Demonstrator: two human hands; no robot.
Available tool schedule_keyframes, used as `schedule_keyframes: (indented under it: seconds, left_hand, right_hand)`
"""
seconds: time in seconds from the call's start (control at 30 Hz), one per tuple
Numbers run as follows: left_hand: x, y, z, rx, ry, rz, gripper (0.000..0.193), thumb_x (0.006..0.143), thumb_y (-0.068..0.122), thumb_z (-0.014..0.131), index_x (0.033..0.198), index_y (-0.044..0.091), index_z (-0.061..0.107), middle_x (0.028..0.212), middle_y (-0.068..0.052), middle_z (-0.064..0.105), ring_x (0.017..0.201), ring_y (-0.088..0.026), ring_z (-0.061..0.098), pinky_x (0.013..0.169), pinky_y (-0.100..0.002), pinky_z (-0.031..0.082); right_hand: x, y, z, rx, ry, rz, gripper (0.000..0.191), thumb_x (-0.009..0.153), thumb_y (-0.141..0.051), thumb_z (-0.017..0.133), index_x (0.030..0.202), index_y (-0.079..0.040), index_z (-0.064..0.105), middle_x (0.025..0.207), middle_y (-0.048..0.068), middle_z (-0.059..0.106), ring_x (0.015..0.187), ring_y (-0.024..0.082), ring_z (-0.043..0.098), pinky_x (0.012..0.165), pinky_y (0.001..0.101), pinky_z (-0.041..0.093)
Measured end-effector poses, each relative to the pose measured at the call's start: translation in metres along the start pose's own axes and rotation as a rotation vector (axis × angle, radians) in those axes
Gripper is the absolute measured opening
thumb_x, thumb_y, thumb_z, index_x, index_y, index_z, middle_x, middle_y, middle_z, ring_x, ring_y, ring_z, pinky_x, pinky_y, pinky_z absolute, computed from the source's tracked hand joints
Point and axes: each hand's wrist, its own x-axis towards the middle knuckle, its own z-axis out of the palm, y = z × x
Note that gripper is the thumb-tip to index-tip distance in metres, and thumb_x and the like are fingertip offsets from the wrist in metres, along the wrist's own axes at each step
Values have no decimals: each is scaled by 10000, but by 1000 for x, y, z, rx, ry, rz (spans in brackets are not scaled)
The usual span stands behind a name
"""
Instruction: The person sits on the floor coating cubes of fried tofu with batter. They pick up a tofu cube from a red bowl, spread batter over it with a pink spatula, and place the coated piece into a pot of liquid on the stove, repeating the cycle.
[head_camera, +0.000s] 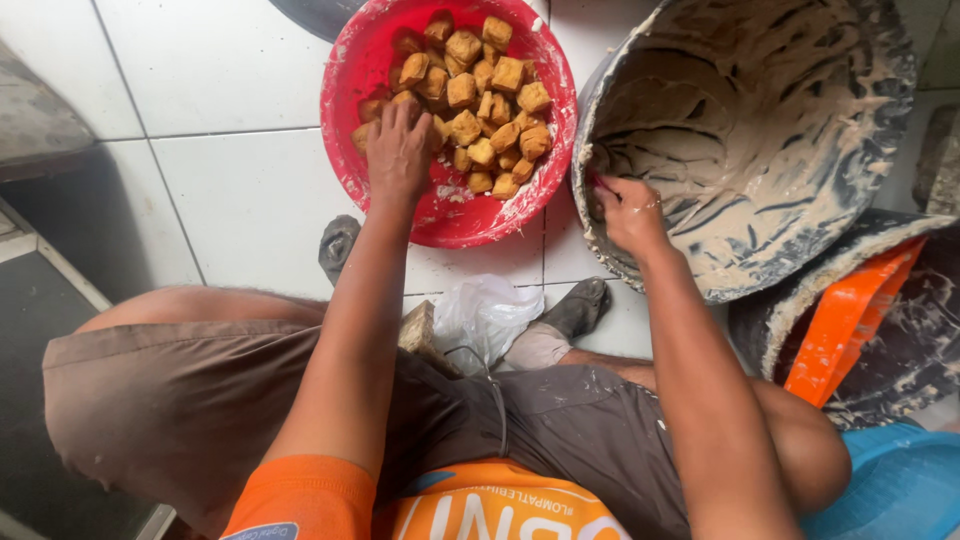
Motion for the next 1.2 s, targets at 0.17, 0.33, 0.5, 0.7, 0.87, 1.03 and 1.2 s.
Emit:
schedule_keyframes:
  seconds: [0.17,0.33,0.5,0.7,0.87,1.03,1.2]
  left_hand:
    - [-1,2,13,-75,57,58,243,918,79,602,1158,93,640,1270,-93,601,1219,-287,539,961,-447,447]
    - [-9,0,21,-30,34,33,174,921,136,595,1085,107,647,1112,-102,620,1088,-312,570,890,-468,456]
    - [-21,20,-3,-75,187,10,168,941,121,616,1107,113,642,1054,-104,631,1026,-313,607,872,-468,472]
    - [-19,125,-90,-542,393,300,185,926,85,687,1107,124,673,1163,-84,691,1046,-305,678,875,-420,557]
    - [-67,206,-173,-570,402,745,337,907,80,678,1233,165,679,1297,-46,671,1201,-276,649,1018,-427,539]
    - [-96,241,-211,-556,343,1016,373,935,121,666,1307,141,663,1351,-76,622,1293,-269,608,1166,-477,487]
    - [-104,245,-222,-553,323,1151,391,925,118,700,1315,115,667,1384,-92,599,1303,-289,622,1170,-471,500]
  right_hand:
    - [-34,-41,-16,397,-26,136,330,1038,-177,615,1337,-48,675,767,10,617,601,55,499,539,227,422]
    - [-80,-85,-32,864,54,338,362,1049,-212,545,1371,-64,615,789,-21,545,544,49,424,445,212,305]
    - [-135,-112,-84,1297,-9,321,342,1072,-158,496,1385,-31,549,914,3,571,647,59,445,528,200,344]
    - [-194,-130,-137,1389,38,142,192,1059,-167,563,1223,-68,570,846,-21,520,610,58,407,498,209,308]
    - [-214,-137,-120,1306,176,-58,177,1021,-117,701,1129,-91,563,777,-79,479,538,10,341,471,197,277]
    - [-226,-137,-117,1192,332,-120,253,937,-119,716,1151,-79,588,824,-38,595,554,15,431,484,196,323]
    - [-232,-127,-125,1236,351,-193,190,987,-116,694,1122,-56,574,738,-60,506,507,0,345,459,198,284]
